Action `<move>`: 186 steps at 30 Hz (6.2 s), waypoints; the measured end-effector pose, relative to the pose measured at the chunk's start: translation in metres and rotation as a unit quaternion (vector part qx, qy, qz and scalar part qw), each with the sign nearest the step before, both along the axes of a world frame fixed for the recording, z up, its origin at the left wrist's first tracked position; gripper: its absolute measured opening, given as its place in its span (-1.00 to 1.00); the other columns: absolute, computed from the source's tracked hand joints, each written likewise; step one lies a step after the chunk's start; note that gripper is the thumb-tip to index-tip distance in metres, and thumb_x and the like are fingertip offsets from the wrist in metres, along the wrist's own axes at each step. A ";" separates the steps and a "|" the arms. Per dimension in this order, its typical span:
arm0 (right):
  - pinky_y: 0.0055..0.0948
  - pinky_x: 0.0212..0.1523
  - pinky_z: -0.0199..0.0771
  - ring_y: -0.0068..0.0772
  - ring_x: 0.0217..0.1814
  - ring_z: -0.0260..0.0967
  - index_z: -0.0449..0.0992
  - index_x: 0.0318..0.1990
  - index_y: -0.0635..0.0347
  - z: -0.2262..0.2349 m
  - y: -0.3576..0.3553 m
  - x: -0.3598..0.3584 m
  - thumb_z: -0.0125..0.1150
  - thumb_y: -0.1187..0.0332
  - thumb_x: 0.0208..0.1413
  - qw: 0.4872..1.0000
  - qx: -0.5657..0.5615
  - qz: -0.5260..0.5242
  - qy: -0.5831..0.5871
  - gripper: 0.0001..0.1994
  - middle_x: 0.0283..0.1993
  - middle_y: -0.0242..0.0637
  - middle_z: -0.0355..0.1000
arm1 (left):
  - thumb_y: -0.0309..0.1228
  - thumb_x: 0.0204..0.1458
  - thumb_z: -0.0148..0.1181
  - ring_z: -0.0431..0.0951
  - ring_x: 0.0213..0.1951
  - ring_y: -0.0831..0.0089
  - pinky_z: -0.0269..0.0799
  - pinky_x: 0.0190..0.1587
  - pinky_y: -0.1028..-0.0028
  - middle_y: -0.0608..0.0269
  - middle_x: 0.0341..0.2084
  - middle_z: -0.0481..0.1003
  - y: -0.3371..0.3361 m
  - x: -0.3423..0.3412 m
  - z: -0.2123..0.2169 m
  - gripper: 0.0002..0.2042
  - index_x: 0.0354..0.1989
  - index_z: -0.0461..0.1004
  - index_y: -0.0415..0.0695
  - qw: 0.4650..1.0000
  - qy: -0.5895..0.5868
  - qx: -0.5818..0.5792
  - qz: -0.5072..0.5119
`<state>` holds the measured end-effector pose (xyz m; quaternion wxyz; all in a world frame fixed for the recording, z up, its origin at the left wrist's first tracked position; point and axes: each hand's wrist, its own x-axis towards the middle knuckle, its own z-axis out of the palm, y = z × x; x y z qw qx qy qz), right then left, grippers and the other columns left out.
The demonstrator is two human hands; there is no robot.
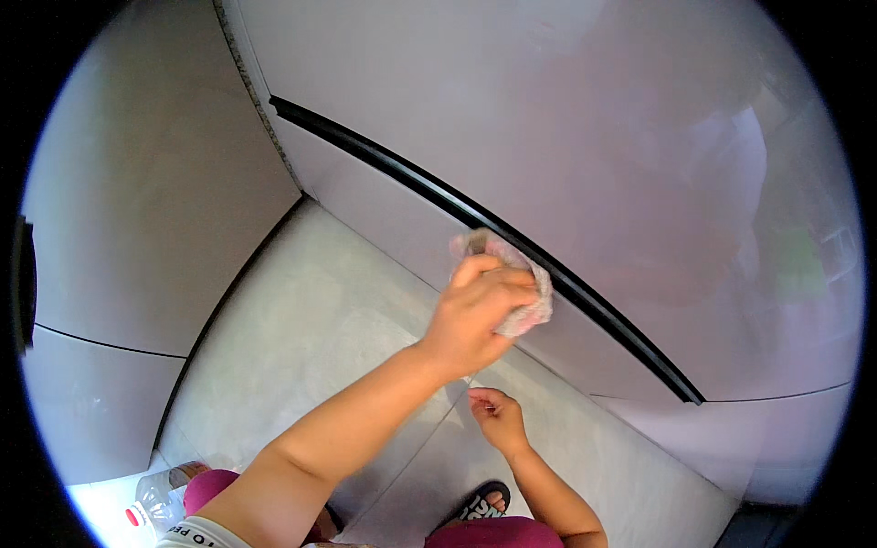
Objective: The person wipes the exterior of a refrigerator with a cloth, then rinses the cloth at the sink. They proceed to stir-fry food in a pan on the stove using a spatula.
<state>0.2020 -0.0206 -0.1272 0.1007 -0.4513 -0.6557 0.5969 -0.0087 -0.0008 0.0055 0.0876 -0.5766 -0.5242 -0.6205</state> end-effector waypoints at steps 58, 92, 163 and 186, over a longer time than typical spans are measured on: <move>-0.49 -0.19 0.43 -0.43 -0.23 0.41 0.55 -0.20 0.24 0.098 0.036 -0.087 0.17 0.54 0.01 0.953 0.274 0.111 0.072 -0.82 -0.25 -0.23 0.46 | -0.56 -0.16 0.17 0.33 -0.11 0.01 0.30 -0.06 0.17 0.00 -0.19 0.42 -0.007 -0.170 0.017 -0.66 -0.14 0.34 -0.18 0.942 -0.002 -0.023 0.334; -0.35 -0.25 0.43 -0.20 -0.22 0.44 0.52 -0.22 0.21 0.066 0.044 -0.034 0.14 0.43 0.03 0.961 0.245 0.097 0.085 -0.84 -0.29 -0.18 0.47 | -0.57 -0.27 0.28 0.39 -0.06 0.13 0.33 -0.08 0.28 0.03 -0.15 0.39 0.025 -0.004 0.007 -0.56 -0.10 0.41 -0.22 0.980 0.012 0.046 0.191; -0.59 -0.20 0.39 -0.58 -0.28 0.40 0.51 -0.14 0.25 0.048 0.064 0.026 0.16 0.54 0.06 0.913 0.311 -0.215 0.154 -0.80 -0.24 -0.33 0.49 | -0.64 -0.22 0.16 0.30 -0.11 0.12 0.29 -0.07 0.27 0.06 -0.15 0.27 0.023 0.051 -0.058 -0.47 0.06 0.34 -0.14 0.992 -0.103 0.013 0.069; -0.65 -0.29 0.32 -0.70 -0.33 0.30 0.48 -0.29 0.31 0.043 0.074 0.127 0.08 0.53 0.12 0.821 0.248 -0.426 0.288 -0.93 -0.32 -0.47 0.43 | -0.45 -0.19 0.19 0.51 -0.29 0.37 0.44 -0.33 0.41 0.35 -0.19 0.52 0.074 0.224 -0.043 -0.72 -0.21 0.54 -0.07 0.967 0.167 0.055 -0.184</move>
